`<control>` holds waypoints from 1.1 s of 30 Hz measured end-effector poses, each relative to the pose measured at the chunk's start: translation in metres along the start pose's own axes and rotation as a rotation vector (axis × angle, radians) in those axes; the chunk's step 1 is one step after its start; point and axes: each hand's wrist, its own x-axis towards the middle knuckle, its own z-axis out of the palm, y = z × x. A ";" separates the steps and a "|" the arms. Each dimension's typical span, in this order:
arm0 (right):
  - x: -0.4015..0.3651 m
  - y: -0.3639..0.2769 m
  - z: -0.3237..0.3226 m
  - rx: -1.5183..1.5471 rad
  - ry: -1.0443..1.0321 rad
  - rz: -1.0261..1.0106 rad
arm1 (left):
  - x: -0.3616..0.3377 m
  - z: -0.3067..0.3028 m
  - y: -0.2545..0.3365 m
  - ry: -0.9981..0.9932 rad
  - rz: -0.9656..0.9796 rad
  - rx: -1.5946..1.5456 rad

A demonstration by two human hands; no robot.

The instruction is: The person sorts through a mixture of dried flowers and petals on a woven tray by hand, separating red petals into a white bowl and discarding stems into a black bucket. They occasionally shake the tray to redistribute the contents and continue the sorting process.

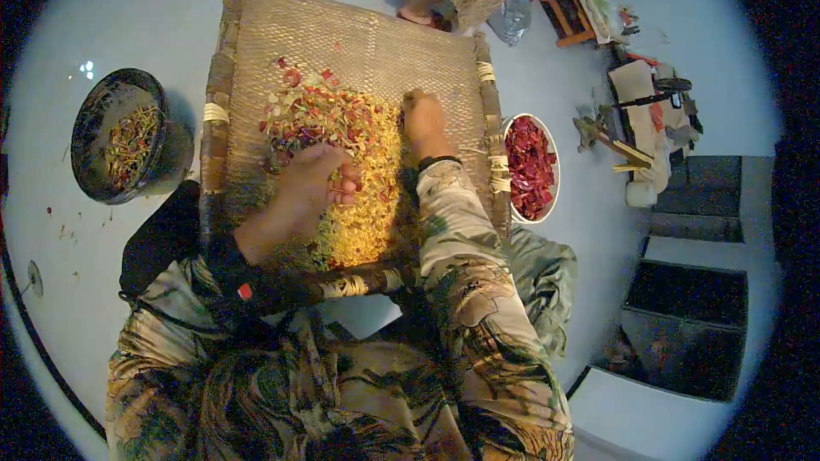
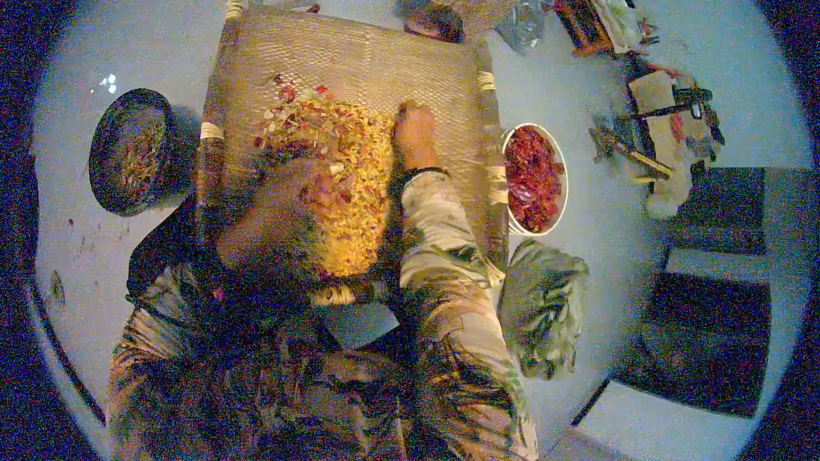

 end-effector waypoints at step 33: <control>-0.109 -0.086 -0.100 1.403 -0.464 0.163 | -0.001 0.007 0.002 0.269 -0.303 -0.224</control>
